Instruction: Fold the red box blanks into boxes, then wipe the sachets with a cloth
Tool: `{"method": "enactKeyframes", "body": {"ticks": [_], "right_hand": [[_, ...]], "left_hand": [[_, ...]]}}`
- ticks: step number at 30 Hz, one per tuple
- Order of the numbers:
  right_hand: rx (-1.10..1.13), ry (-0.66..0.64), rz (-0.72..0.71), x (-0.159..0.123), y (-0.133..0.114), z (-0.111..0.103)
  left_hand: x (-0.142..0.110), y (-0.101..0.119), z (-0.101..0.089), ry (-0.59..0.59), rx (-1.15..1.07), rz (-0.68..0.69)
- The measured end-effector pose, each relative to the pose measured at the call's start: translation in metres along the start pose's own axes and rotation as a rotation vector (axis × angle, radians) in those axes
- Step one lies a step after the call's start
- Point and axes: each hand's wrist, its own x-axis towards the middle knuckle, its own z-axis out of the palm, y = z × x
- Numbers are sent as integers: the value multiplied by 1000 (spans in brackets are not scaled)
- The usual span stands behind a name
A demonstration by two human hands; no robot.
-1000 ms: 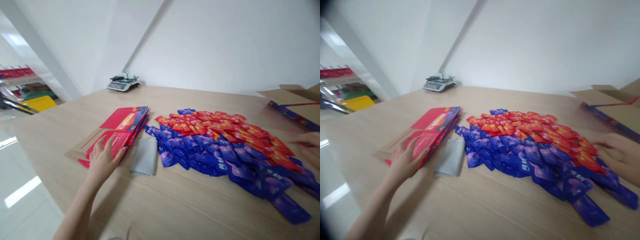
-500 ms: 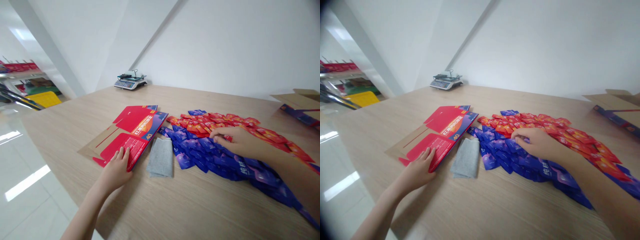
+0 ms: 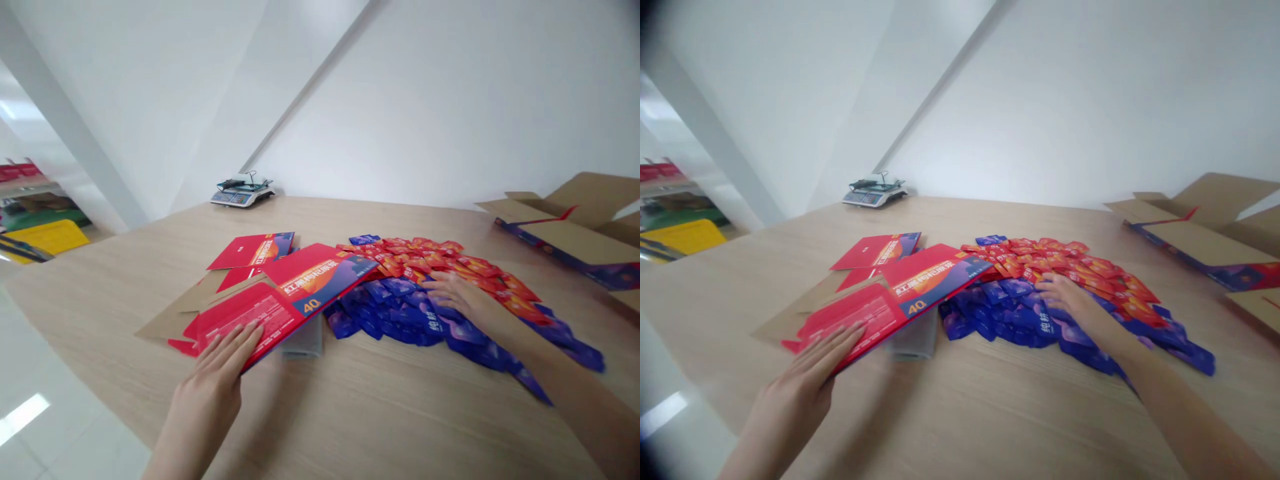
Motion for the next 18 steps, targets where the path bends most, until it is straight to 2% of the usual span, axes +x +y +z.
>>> {"method": "enactKeyframes", "body": {"ticks": [3,6,9,11,13,15,18], "right_hand": [[246,7,156,-33,16,-20],[477,-20,241,-76,17,-37],[551,6,369,-118,13,-52],[559,66,433,-142,13,-60],[562,140,423,-161,16,-66],[551,249,347,-175,20,-71],[521,430,192,-187,23,-77]], "left_hand": [[16,32,-13,25,-129,169],[33,60,-20,16,-272,352],[49,79,-18,-30,-383,523],[58,86,-11,-72,-447,548],[63,90,1,-113,-539,429],[66,93,17,-164,-739,219],[74,99,39,-169,-1333,-156]]}}
